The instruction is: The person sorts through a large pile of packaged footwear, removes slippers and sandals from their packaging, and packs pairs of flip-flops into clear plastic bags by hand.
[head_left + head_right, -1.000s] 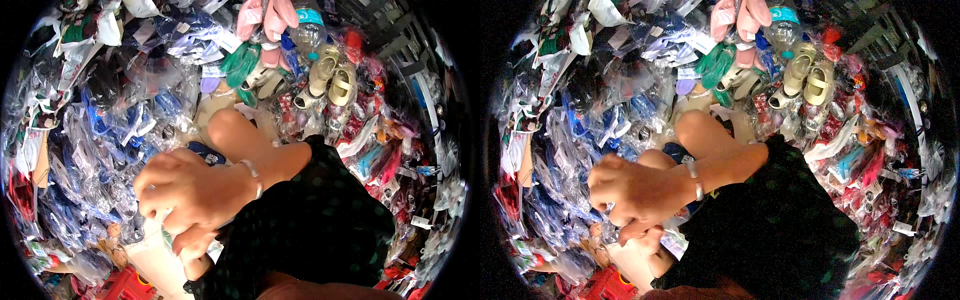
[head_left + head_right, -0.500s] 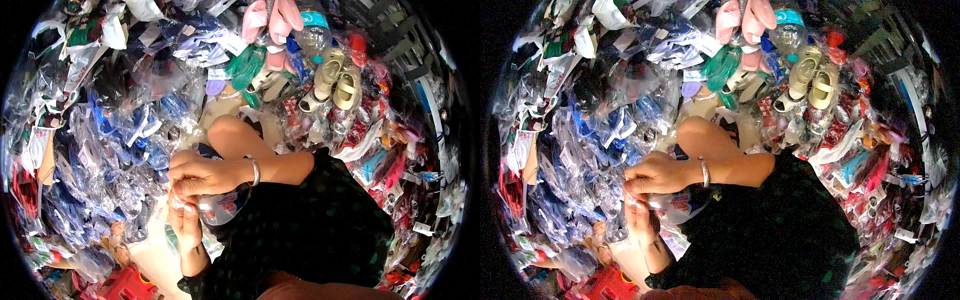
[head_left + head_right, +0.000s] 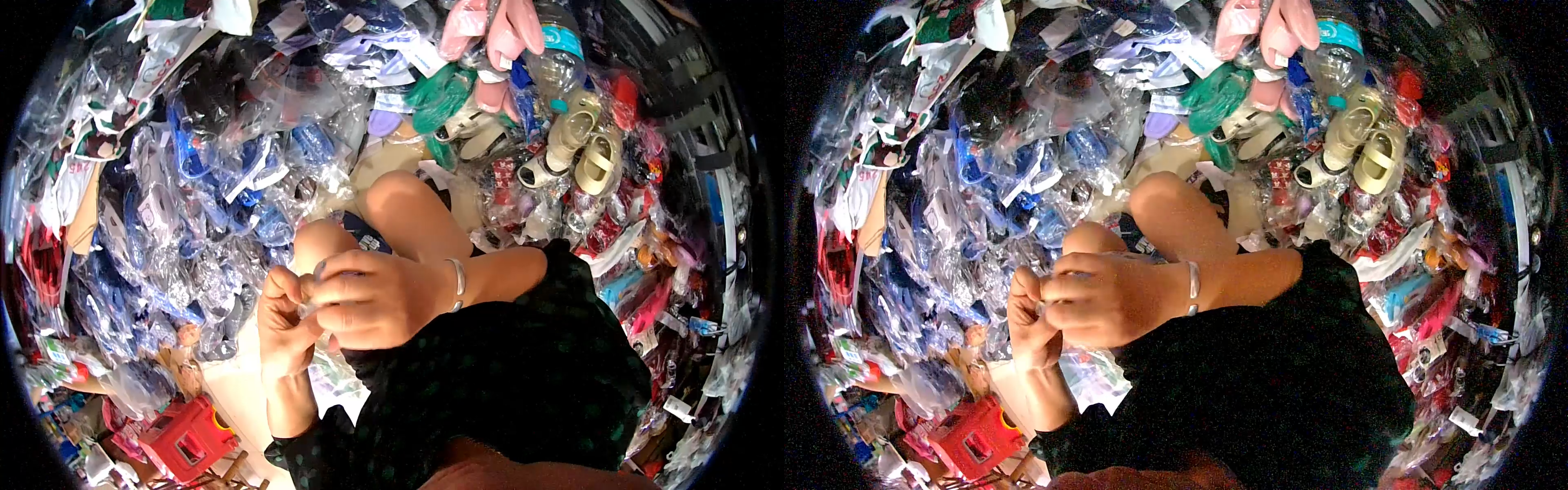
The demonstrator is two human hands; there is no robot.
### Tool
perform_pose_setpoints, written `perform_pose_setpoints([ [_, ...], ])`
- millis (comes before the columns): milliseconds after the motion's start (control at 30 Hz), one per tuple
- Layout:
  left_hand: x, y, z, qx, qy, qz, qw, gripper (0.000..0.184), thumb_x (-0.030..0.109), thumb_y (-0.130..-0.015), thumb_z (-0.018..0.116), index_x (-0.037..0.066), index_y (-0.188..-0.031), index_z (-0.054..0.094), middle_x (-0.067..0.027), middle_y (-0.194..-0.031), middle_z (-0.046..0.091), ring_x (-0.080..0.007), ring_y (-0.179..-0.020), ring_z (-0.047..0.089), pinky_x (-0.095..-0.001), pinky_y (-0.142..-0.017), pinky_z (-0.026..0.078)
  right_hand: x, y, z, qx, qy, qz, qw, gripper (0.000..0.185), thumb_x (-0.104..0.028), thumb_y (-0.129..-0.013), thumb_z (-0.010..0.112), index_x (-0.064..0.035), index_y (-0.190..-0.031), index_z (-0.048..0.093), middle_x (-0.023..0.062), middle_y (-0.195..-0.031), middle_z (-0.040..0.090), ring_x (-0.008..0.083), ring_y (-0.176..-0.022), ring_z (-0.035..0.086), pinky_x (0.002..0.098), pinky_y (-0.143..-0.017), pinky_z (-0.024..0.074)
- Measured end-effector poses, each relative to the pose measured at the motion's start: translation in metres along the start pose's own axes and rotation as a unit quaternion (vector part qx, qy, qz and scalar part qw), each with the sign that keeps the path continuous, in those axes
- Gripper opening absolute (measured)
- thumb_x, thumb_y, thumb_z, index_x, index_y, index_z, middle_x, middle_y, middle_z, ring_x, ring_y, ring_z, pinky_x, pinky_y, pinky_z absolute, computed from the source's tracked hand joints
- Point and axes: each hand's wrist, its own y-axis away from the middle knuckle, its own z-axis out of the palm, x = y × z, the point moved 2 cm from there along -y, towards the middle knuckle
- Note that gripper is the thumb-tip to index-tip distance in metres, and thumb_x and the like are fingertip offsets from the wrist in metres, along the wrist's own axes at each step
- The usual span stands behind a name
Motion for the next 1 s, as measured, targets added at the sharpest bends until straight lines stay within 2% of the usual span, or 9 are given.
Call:
perform_pose_setpoints([
  [133,0.008,0.011,-0.008,0.027,-0.284,0.074,0.956,0.028,-0.012,-0.067,0.058,0.008,-0.077,0.041,-0.0058,-0.078,0.052,-0.0131,-0.078,0.05,-0.0242,-0.068,0.042,0.011,0.004,0.005,-0.031,-0.117,0.117,0.986,0.02,-0.026,-0.068,0.065,-0.0103,-0.073,0.053,0.0028,-0.08,0.051,0.0216,-0.079,0.051,0.035,-0.072,0.0391],
  [200,0.015,0.013,0.003,-0.021,-0.546,0.209,0.811,0.028,-0.011,-0.064,0.06,0.006,-0.077,0.043,-0.0071,-0.075,0.051,-0.0197,-0.076,0.051,-0.0282,-0.067,0.042,0.022,0.003,0.01,-0.009,-0.296,0.307,0.904,0.022,-0.028,-0.075,0.064,-0.0103,-0.082,0.054,0.0021,-0.077,0.054,0.0199,-0.07,0.053,0.0337,-0.067,0.037],
  [267,0.014,0.011,0.007,-0.004,-0.574,0.247,0.781,0.03,-0.01,-0.062,0.062,0.006,-0.08,0.044,-0.0086,-0.077,0.053,-0.0258,-0.073,0.052,-0.0332,-0.067,0.043,0.023,0.006,0.017,-0.015,-0.319,0.319,0.892,0.02,-0.026,-0.079,0.061,-0.0095,-0.087,0.053,0.0015,-0.073,0.055,0.0202,-0.061,0.052,0.0331,-0.062,0.0352],
  [400,0.0,0.005,0.001,0.071,-0.67,0.482,0.56,0.032,-0.008,-0.063,0.064,0.008,-0.082,0.043,-0.0098,-0.083,0.059,-0.0249,-0.067,0.056,-0.0325,-0.055,0.045,0.022,0.002,0.02,-0.064,-0.289,0.404,0.866,0.017,-0.02,-0.078,0.061,-0.0077,-0.087,0.054,0.0035,-0.073,0.054,0.0214,-0.061,0.05,0.0334,-0.063,0.0357],
  [533,-0.005,0.002,-0.017,0.124,-0.666,0.475,0.562,0.034,0.0,-0.069,0.069,0.007,-0.084,0.039,-0.0136,-0.083,0.057,-0.0247,-0.069,0.055,-0.0314,-0.06,0.045,0.014,0.009,0.026,-0.046,-0.353,0.512,0.781,0.015,-0.017,-0.078,0.061,-0.005,-0.085,0.054,0.0061,-0.077,0.049,0.0199,-0.073,0.048,0.0317,-0.066,0.0362],
  [667,-0.01,0.007,-0.027,0.174,-0.623,0.478,0.595,0.041,0.006,-0.066,0.075,0.007,-0.084,0.038,-0.0131,-0.083,0.055,-0.0232,-0.069,0.053,-0.0306,-0.06,0.044,0.018,0.014,0.034,-0.017,-0.357,0.492,0.794,0.018,-0.018,-0.078,0.063,-0.0038,-0.083,0.053,0.005,-0.076,0.049,0.0163,-0.074,0.048,0.0285,-0.066,0.0374],
  [800,-0.001,0.016,-0.026,0.147,-0.663,0.424,0.6,0.037,0.021,-0.06,0.078,0.007,-0.063,0.043,-0.0056,-0.061,0.048,-0.022,-0.051,0.046,-0.0309,-0.047,0.035,0.038,0.012,0.037,-0.128,-0.493,0.494,0.704,0.022,-0.018,-0.082,0.063,-0.0039,-0.085,0.046,-0.0011,-0.077,0.047,0.0048,-0.068,0.043,0.0185,-0.058,0.034],
  [900,0.003,0.021,-0.02,0.149,-0.66,0.417,0.607,0.037,0.027,-0.06,0.077,0.008,-0.058,0.046,-0.0036,-0.056,0.046,-0.0219,-0.05,0.045,-0.0313,-0.048,0.033,0.042,0.003,0.042,-0.265,-0.53,0.447,0.67,0.04,-0.028,-0.079,0.067,-0.0064,-0.061,0.038,-0.0027,-0.066,0.038,0.0058,-0.059,0.033,0.0225,-0.051,0.0265],
  [1000,0.005,0.027,-0.019,0.134,-0.666,0.402,0.613,0.031,0.024,-0.059,0.077,0.006,-0.063,0.051,-0.0032,-0.057,0.048,-0.0216,-0.052,0.048,-0.0309,-0.05,0.035,0.042,-0.003,0.043,-0.19,-0.465,0.343,0.793,0.043,-0.023,-0.079,0.066,-0.0047,-0.055,0.035,-0.001,-0.057,0.035,0.008,-0.054,0.033,0.0237,-0.049,0.0275],
])
